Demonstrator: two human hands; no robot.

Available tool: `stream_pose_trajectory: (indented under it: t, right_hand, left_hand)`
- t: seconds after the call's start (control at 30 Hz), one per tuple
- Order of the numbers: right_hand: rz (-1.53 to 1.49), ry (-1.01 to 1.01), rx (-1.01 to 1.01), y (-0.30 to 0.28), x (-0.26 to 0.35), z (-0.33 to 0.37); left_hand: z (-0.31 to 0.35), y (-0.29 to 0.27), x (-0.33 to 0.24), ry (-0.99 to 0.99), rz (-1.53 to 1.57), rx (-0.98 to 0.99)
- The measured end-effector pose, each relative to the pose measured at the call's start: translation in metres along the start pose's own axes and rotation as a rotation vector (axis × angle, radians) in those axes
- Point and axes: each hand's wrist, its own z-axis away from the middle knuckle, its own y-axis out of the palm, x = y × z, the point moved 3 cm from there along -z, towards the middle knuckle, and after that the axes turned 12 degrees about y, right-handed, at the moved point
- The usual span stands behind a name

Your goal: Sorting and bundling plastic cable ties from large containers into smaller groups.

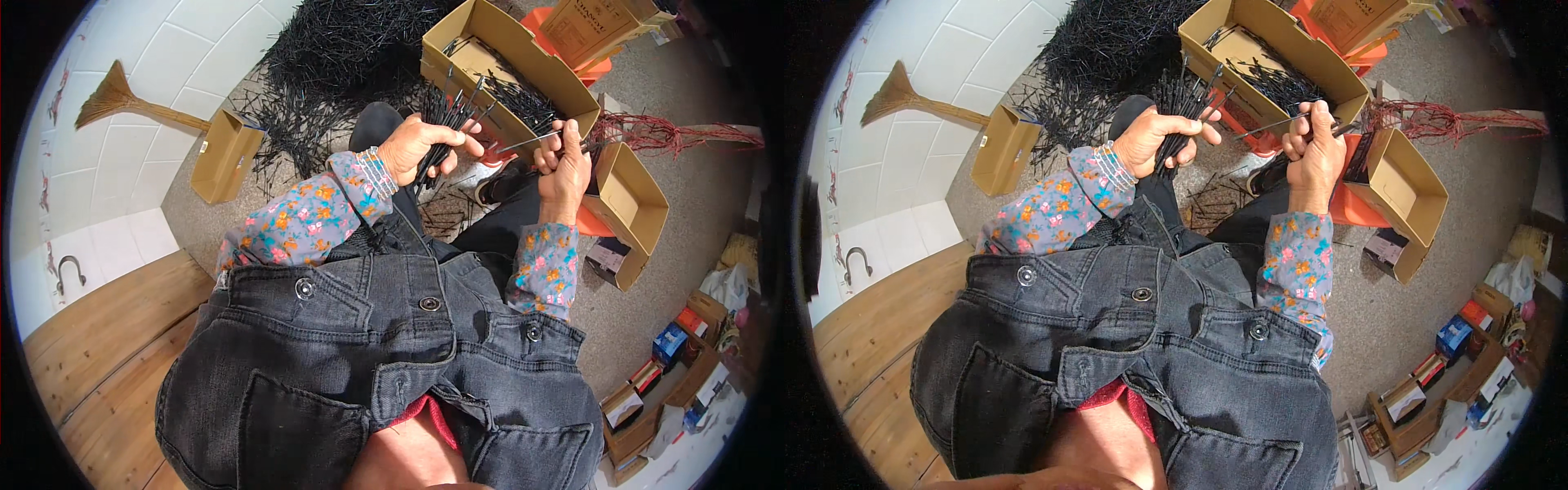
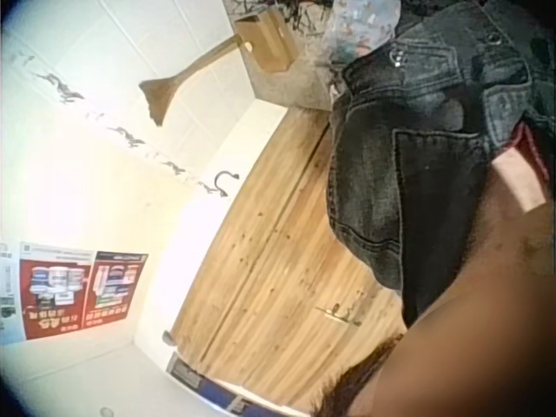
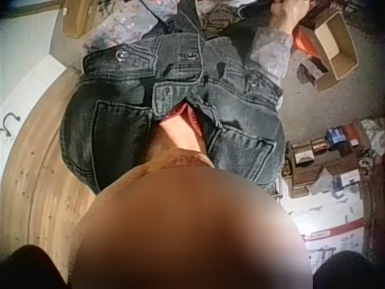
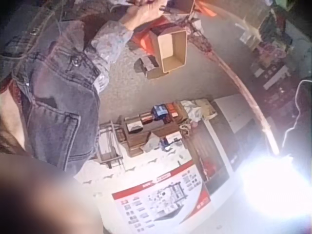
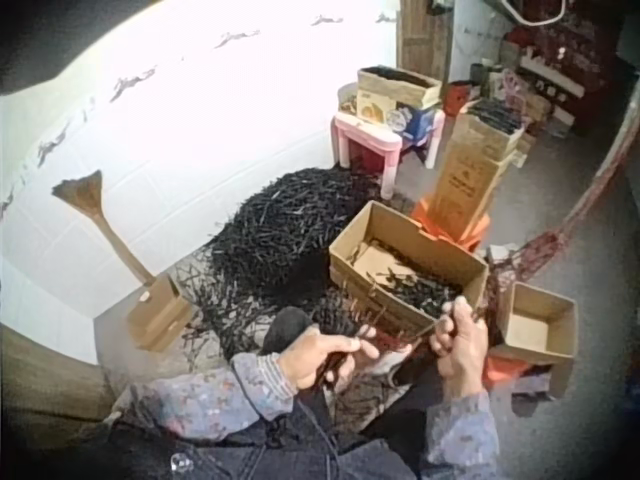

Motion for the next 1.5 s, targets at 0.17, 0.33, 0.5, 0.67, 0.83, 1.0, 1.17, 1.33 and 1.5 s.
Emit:
stream_pose_trajectory:
  t: [0.17, 0.33, 0.5, 0.67, 0.83, 1.0, 1.17, 1.33, 1.5]
  right_hand:
    - [0.122, 0.132, 0.082, 0.015, -0.015, 0.0]
    - [0.322, 0.194, 0.133, 0.041, -0.019, 0.003]
    - [0.477, 0.305, 0.194, 0.057, -0.021, 0.006]
    - [0.454, 0.336, 0.228, 0.05, -0.023, 0.004]
    - [0.308, 0.343, 0.257, 0.035, -0.013, -0.001]
    - [0.355, 0.453, 0.412, 0.041, -0.01, 0.002]
    - [0.537, 0.402, 0.315, 0.05, -0.018, 0.001]
    - [0.63, 0.298, 0.17, 0.053, -0.019, 0.002]
    - [0.72, 0.29, 0.158, 0.063, -0.023, 0.005]
  left_hand:
    - [-0.001, 0.0, 0.004, -0.013, -0.02, -0.003]
    - [0.001, -0.001, 0.005, -0.033, -0.043, -0.03]
    - [0.0, -0.001, 0.007, 0.021, -0.089, -0.006]
    - [0.001, 0.003, 0.0, -0.003, -0.113, 0.003]
    - [0.002, -0.002, 0.004, -0.072, -0.045, 0.025]
    - [0.002, -0.001, 0.004, -0.097, -0.04, 0.067]
    - [0.004, 0.005, 0.002, -0.093, -0.052, 0.134]
    - [0.0, 0.0, 0.012, -0.118, -0.068, 0.131]
    - [-0.002, -0.008, 0.016, -0.156, 0.025, 0.201]
